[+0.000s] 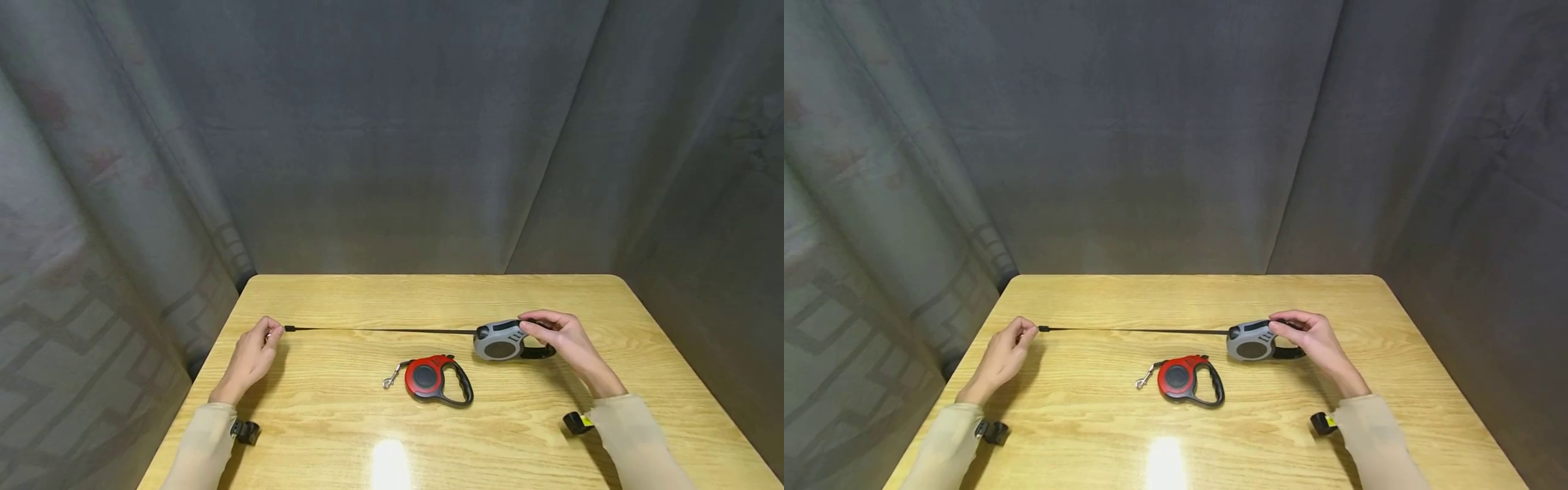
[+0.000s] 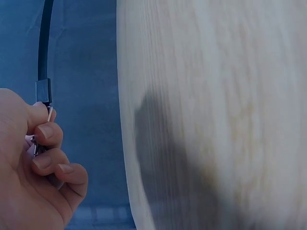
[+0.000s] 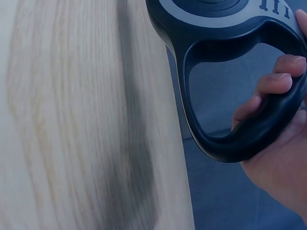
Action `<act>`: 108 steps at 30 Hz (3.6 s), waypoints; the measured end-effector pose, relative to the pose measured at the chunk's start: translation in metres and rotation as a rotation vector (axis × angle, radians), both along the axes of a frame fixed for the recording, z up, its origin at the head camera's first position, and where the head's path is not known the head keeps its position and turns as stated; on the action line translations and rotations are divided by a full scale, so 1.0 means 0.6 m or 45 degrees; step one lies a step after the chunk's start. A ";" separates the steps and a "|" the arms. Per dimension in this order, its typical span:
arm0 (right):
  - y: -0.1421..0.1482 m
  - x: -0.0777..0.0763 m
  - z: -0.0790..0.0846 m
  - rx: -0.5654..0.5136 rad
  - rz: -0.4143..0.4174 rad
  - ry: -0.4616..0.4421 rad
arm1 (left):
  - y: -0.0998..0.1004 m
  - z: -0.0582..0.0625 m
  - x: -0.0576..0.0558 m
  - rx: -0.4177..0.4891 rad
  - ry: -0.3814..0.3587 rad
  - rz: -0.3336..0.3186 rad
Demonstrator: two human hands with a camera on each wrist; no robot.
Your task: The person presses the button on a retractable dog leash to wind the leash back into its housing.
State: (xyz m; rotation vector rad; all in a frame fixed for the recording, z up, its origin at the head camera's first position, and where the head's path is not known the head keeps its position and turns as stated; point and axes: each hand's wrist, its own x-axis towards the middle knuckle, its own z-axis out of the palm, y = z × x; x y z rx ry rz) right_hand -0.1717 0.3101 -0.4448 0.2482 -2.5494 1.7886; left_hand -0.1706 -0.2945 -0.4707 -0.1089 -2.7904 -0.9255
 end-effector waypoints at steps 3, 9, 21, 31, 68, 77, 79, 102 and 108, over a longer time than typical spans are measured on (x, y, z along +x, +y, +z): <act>-0.002 0.001 0.004 0.012 0.000 -0.005 | 0.001 0.001 0.001 0.003 0.007 -0.002; -0.006 0.004 0.004 -0.020 -0.016 -0.019 | -0.002 0.001 0.004 0.003 0.009 0.005; -0.015 0.006 0.002 -0.077 -0.006 0.003 | -0.004 0.001 0.007 0.015 0.030 0.003; -0.017 0.008 0.003 -0.098 -0.022 -0.002 | 0.000 -0.001 0.005 0.027 0.037 0.004; -0.032 0.009 -0.011 -0.179 0.019 0.049 | 0.030 -0.009 -0.008 0.050 -0.017 -0.069; -0.040 0.011 -0.006 -0.197 0.023 0.034 | 0.036 -0.013 -0.006 0.048 -0.035 -0.089; -0.042 0.010 -0.007 -0.200 0.020 0.030 | 0.037 -0.016 -0.006 0.047 -0.052 -0.088; -0.064 0.008 -0.008 -0.221 0.044 0.012 | 0.049 -0.013 -0.006 0.068 -0.060 -0.124; -0.063 0.009 -0.009 -0.218 0.049 0.023 | 0.055 -0.006 -0.004 0.078 -0.057 -0.136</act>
